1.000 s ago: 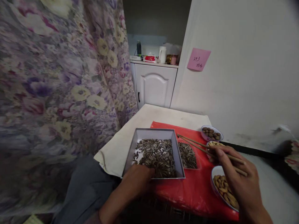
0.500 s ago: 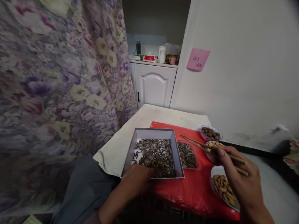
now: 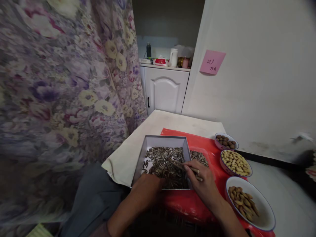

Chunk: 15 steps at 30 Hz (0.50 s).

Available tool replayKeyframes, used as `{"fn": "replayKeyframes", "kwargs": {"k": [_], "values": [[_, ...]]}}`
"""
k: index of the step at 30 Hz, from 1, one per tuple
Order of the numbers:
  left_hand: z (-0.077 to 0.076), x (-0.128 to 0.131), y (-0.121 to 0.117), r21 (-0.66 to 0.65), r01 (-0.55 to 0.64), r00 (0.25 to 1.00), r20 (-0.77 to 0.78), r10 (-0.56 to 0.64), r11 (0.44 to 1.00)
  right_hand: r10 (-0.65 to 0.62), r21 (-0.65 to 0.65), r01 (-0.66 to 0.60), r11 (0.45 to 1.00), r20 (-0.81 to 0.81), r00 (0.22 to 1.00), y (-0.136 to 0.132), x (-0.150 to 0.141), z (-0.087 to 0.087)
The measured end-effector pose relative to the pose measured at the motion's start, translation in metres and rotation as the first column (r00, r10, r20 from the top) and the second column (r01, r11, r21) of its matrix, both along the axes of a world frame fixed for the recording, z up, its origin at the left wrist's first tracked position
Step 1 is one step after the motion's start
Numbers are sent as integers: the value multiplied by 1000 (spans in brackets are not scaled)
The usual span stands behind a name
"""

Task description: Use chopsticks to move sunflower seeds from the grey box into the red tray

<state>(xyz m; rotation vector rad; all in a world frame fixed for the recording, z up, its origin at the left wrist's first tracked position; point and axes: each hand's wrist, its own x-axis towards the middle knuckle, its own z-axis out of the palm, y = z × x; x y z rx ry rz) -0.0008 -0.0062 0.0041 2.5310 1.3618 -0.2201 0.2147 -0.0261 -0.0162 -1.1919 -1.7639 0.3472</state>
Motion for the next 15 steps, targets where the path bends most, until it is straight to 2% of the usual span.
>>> {"fn": "replayKeyframes", "kwargs": {"k": [7, 15], "values": [[-4, -2, 1, 12, 23, 1000, -11, -23, 1000, 1, -41, -2, 999, -27, 1000, 7, 1, -9], [-4, -2, 1, 16, 21, 1000, -18, -21, 1000, -51, -92, 46, 995, -51, 997, 8, 2, -6]]}}
